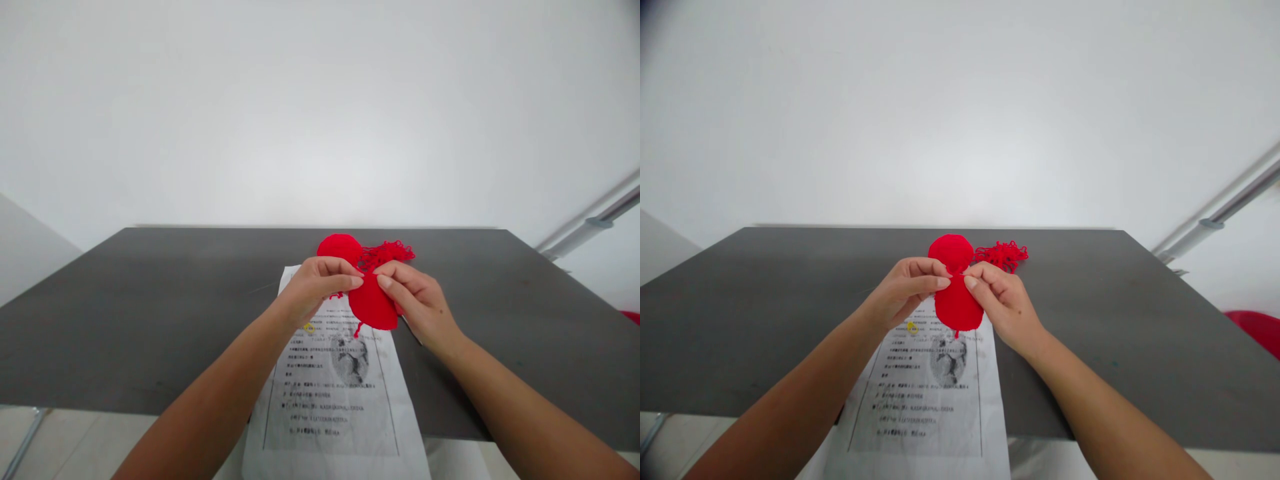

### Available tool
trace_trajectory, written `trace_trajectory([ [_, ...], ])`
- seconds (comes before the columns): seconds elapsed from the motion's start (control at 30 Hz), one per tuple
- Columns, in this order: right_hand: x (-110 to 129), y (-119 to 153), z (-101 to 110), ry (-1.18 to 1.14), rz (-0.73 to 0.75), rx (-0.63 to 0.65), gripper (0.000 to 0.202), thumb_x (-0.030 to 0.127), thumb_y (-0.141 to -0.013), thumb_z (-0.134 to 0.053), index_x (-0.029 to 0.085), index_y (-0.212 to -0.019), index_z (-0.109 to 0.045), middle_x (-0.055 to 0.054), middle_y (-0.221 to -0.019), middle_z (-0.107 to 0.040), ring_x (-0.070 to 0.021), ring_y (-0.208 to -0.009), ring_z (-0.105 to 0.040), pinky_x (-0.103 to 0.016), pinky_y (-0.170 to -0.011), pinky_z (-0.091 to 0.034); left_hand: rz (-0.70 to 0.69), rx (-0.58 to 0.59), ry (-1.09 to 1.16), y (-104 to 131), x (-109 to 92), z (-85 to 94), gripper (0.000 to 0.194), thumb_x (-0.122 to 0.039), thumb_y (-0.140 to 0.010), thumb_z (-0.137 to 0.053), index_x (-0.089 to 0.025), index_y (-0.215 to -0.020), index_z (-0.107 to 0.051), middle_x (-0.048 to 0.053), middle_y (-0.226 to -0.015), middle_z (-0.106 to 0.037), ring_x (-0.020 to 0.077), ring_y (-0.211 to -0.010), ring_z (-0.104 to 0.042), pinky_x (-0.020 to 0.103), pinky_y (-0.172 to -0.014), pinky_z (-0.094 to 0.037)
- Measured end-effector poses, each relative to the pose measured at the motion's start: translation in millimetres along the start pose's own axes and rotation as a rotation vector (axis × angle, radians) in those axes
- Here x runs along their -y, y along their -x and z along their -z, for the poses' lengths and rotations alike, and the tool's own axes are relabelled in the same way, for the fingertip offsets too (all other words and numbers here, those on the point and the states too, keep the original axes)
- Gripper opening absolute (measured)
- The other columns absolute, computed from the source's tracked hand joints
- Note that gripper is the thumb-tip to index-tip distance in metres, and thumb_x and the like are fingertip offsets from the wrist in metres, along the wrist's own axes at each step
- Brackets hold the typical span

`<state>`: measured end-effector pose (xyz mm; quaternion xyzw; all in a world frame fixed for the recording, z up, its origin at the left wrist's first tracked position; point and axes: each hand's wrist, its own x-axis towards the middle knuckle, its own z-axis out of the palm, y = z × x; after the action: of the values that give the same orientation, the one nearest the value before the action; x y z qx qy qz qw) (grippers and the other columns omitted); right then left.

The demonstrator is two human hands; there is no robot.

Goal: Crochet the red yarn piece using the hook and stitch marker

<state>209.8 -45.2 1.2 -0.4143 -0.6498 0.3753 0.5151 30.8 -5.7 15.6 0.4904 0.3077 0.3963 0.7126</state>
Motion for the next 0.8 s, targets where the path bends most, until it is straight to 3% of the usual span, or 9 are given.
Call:
trace_trajectory([
  [0.37, 1.6, 1.0, -0.3, -0.022, 0.027, 0.012, 0.019, 0.024, -0.093, -0.055, 0.020, -0.075, -0.063, 0.006, -0.057, -0.047, -0.0099, -0.048, -0.035, -0.025, -0.046, -0.028, 0.033, -0.016, -0.008, 0.3, -0.2, -0.1, 0.023, -0.027, -0.054, -0.091, -0.013, -0.062, -0.073, -0.001, -0.056, -0.062, 0.0078, -0.055, -0.048, 0.025, -0.058, -0.033],
  [0.8, 2.5, 0.5, -0.5, -0.009, 0.005, 0.003, 0.022, 0.033, -0.091, -0.061, 0.021, -0.074, -0.063, 0.005, -0.056, -0.046, -0.0105, -0.047, -0.036, -0.025, -0.046, -0.031, 0.005, 0.013, -0.015, 1.4, -2.1, -2.3, 0.027, -0.031, -0.052, -0.092, -0.015, -0.059, -0.072, -0.003, -0.053, -0.058, 0.0071, -0.053, -0.042, 0.025, -0.055, -0.028],
])
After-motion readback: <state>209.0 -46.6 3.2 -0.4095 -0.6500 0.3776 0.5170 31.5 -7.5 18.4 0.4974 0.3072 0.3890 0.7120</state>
